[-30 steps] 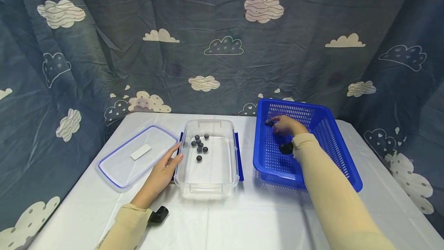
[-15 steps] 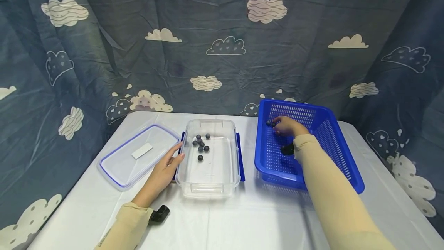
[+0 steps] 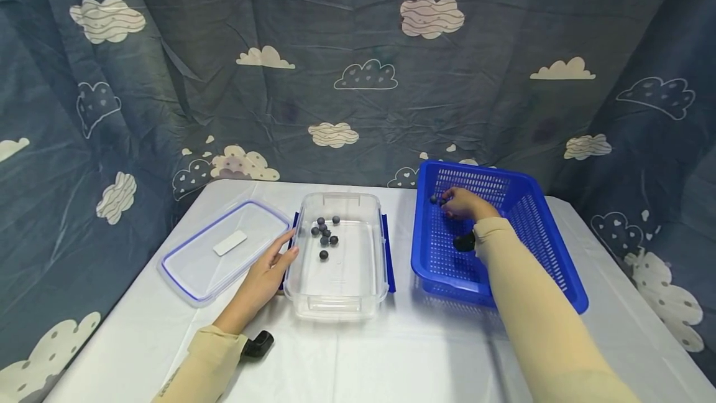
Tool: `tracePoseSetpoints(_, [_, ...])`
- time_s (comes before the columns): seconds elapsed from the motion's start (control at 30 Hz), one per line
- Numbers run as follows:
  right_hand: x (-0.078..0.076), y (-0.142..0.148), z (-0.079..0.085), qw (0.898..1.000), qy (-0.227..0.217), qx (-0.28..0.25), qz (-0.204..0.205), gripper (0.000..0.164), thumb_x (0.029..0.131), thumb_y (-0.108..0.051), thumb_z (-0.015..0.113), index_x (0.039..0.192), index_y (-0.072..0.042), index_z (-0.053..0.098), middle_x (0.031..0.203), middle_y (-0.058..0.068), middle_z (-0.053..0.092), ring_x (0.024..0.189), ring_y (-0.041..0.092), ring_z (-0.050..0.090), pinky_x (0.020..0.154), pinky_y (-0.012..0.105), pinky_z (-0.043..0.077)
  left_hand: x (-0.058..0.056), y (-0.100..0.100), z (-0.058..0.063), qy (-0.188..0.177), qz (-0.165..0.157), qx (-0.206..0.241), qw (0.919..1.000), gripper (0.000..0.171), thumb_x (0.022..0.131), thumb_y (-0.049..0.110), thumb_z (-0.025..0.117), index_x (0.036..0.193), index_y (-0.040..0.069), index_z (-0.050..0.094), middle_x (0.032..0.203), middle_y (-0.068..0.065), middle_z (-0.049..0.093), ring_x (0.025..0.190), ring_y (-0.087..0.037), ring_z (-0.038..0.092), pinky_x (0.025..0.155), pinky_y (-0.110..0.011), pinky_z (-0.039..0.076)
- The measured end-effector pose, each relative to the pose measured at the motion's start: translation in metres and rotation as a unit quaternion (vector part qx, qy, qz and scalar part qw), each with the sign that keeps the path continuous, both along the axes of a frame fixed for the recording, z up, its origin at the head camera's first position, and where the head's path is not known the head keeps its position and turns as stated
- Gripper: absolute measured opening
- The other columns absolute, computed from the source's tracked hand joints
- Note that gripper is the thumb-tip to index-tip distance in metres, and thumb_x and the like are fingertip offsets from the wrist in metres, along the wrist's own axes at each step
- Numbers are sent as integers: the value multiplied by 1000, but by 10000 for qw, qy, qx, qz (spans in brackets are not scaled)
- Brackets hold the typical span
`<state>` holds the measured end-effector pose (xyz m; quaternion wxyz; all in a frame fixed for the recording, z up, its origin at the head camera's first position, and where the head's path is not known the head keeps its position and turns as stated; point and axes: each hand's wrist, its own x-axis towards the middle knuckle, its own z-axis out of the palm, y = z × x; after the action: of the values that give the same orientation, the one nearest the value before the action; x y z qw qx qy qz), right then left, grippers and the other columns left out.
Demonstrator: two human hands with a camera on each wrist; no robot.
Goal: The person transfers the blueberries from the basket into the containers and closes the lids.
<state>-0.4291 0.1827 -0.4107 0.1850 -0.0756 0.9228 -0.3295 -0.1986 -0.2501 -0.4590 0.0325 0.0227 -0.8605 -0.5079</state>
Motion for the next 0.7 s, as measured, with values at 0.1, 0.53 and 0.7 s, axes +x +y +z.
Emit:
tracePoseSetpoints(0.1, [1, 1, -1, 9999, 121, 89, 39, 39, 103, 0, 53, 138, 15, 51, 87, 8, 61, 80, 16, 60, 72, 25, 52, -1, 0, 0, -8, 4, 9, 10000, 59, 111, 53, 53, 165, 36, 42, 133, -19, 74, 117, -31, 70, 105, -53, 52])
tracePoseSetpoints(0.53, [2, 0, -3, 9994, 224, 77, 233, 36, 104, -5, 61, 137, 9, 62, 104, 14, 67, 83, 15, 62, 73, 23, 53, -1, 0, -1, 20, -18, 12, 10000, 58, 111, 53, 53, 165, 36, 42, 137, -19, 72, 125, -34, 69, 110, -59, 49])
tracePoseSetpoints(0.7, [-2, -4, -5, 9995, 71, 11, 310, 34, 106, -8, 63, 136, 6, 64, 113, 14, 67, 88, 16, 63, 77, 24, 54, 0, -1, -1, 2, -20, 21, 10000, 58, 111, 53, 53, 165, 37, 41, 136, -18, 73, 124, -33, 69, 110, -58, 49])
